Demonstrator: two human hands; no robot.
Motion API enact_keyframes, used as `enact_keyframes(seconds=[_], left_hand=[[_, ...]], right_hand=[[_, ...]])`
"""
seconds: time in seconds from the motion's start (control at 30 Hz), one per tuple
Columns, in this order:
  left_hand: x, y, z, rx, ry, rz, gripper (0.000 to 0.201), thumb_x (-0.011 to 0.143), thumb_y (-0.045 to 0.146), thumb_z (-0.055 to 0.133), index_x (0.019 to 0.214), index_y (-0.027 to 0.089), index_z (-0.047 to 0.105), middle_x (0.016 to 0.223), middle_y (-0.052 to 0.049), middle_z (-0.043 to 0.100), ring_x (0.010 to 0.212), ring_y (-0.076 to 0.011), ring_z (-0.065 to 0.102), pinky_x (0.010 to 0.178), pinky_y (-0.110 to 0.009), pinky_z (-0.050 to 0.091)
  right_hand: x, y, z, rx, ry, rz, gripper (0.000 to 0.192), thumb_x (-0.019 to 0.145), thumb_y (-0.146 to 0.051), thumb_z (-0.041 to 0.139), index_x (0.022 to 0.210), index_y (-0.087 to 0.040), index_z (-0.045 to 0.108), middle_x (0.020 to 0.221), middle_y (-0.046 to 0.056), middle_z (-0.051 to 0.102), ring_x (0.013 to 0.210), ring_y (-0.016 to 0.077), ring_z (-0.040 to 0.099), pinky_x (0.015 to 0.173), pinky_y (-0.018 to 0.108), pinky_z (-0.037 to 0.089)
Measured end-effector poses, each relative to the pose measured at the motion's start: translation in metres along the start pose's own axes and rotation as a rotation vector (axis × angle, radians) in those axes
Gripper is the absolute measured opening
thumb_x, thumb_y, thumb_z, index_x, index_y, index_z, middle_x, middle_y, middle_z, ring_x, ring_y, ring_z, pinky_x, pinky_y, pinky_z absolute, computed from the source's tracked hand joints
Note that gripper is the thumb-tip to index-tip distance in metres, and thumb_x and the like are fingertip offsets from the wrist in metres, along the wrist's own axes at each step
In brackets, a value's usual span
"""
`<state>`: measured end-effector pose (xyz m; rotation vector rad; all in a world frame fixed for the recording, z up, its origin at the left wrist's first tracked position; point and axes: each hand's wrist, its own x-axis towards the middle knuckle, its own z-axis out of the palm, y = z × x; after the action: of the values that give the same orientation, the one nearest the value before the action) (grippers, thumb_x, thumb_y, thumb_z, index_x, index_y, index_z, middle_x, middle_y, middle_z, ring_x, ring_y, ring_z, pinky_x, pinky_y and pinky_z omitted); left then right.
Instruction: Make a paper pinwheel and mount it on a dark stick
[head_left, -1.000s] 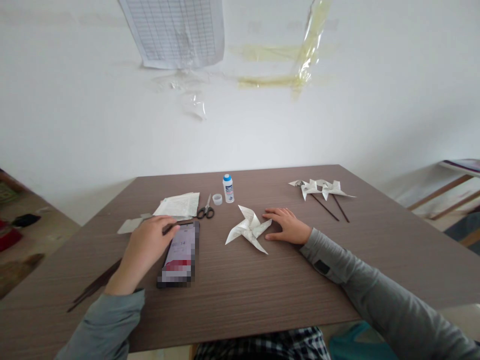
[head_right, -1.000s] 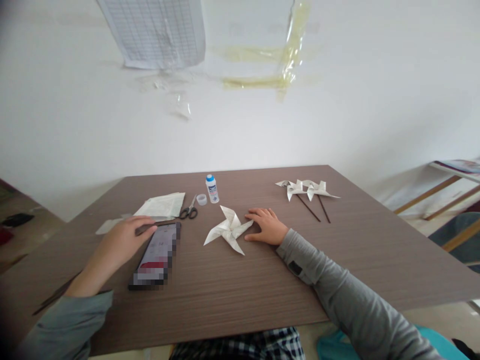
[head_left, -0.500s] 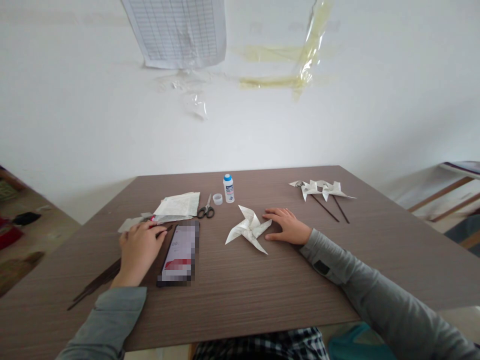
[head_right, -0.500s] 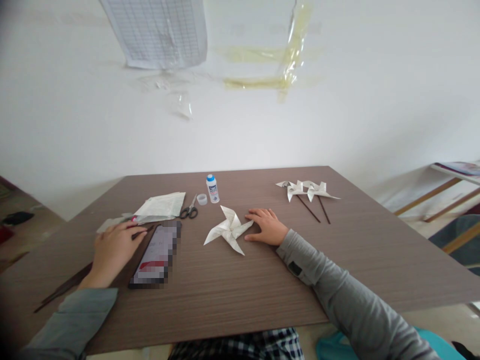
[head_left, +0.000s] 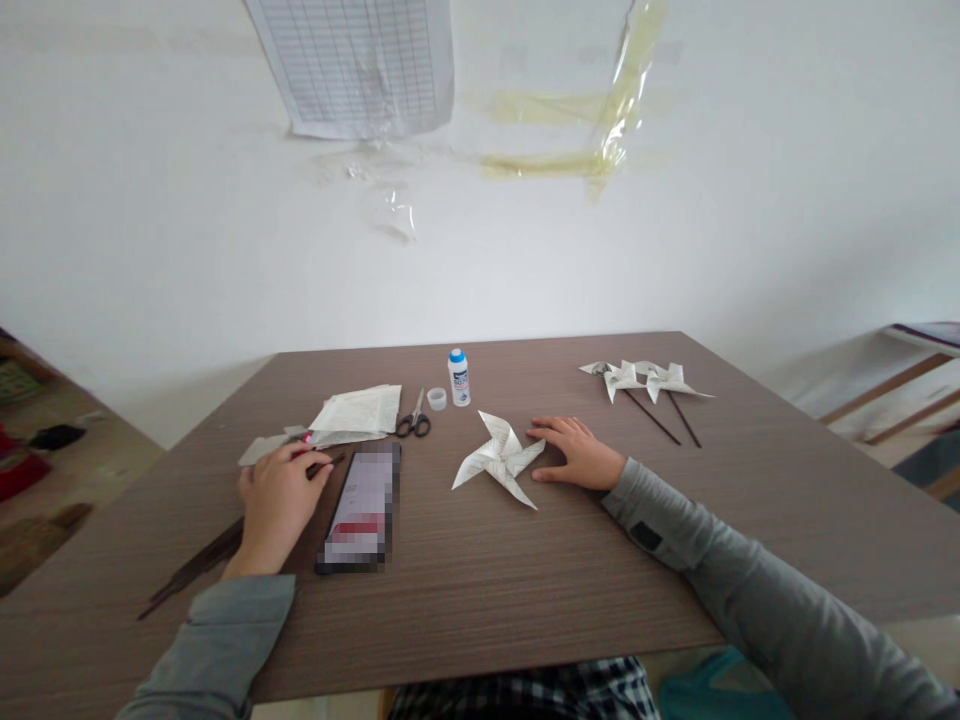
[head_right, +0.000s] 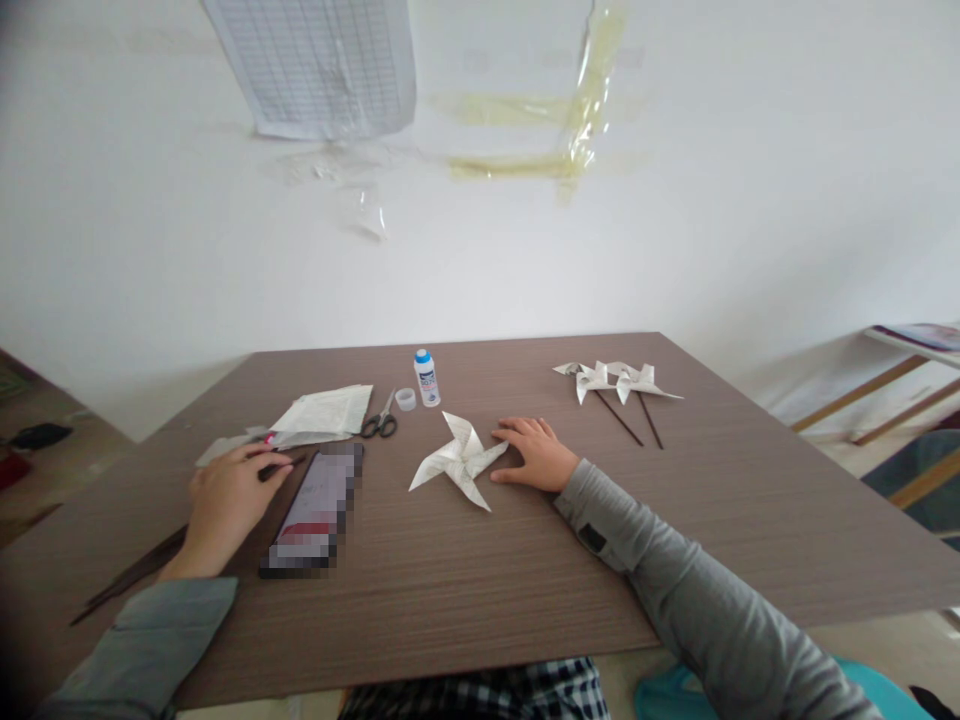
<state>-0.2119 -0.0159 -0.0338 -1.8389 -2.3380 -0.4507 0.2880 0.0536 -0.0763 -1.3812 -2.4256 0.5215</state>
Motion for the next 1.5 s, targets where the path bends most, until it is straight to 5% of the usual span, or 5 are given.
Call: enact_keyframes(seconds=[0.5, 0.67, 0.93, 1.17, 1.5], left_hand=[[0.001, 0.006, -0.001, -0.043, -0.016, 0.038, 0.032, 0.114, 0.026, 0.068, 0.096, 0.028, 0.094, 0.154, -0.019, 0.088, 0.155, -0.0521, 0.076, 0.132, -0.075, 0.053], [0.003, 0.011, -0.008, -0.005, -0.03, 0.009, 0.029, 0.114, 0.023, 0.068, 0.095, 0.024, 0.091, 0.157, -0.012, 0.089, 0.155, -0.0526, 0.074, 0.131, -0.077, 0.054], [0.001, 0.018, -0.028, -0.017, -0.051, 0.014, 0.028, 0.114, 0.03, 0.072, 0.097, 0.027, 0.093, 0.169, -0.019, 0.082, 0.166, -0.0547, 0.065, 0.134, -0.084, 0.051], [0.022, 0.013, -0.024, -0.116, -0.157, 0.146, 0.023, 0.096, 0.047, 0.081, 0.084, 0.031, 0.092, 0.154, -0.013, 0.092, 0.153, -0.0504, 0.078, 0.136, -0.067, 0.059], [0.034, 0.073, -0.027, -0.471, -0.315, 0.333, 0.048, 0.084, 0.077, 0.084, 0.077, 0.03, 0.089, 0.147, -0.015, 0.095, 0.144, -0.0459, 0.085, 0.137, -0.057, 0.061]], right_hand=[[-0.001, -0.003, -0.002, -0.008, -0.021, 0.01, 0.085, 0.1, -0.071, 0.098, 0.172, -0.031, 0.08, 0.19, 0.019, 0.065, 0.179, 0.0529, 0.057, 0.154, 0.082, 0.032], [0.0, 0.001, -0.001, -0.008, -0.006, -0.004, 0.083, 0.099, -0.073, 0.098, 0.17, -0.033, 0.081, 0.189, 0.018, 0.067, 0.177, 0.0531, 0.059, 0.152, 0.083, 0.036], [0.001, 0.002, -0.002, -0.028, -0.042, 0.006, 0.088, 0.102, -0.074, 0.096, 0.175, -0.031, 0.077, 0.192, 0.019, 0.063, 0.18, 0.0534, 0.055, 0.153, 0.082, 0.033], [0.0, 0.002, -0.003, -0.026, -0.046, 0.015, 0.089, 0.102, -0.077, 0.095, 0.177, -0.032, 0.077, 0.193, 0.018, 0.062, 0.181, 0.0532, 0.053, 0.154, 0.079, 0.032], [-0.001, -0.001, -0.005, -0.021, -0.045, 0.023, 0.087, 0.102, -0.074, 0.097, 0.176, -0.032, 0.078, 0.194, 0.018, 0.062, 0.181, 0.0537, 0.054, 0.154, 0.082, 0.03]])
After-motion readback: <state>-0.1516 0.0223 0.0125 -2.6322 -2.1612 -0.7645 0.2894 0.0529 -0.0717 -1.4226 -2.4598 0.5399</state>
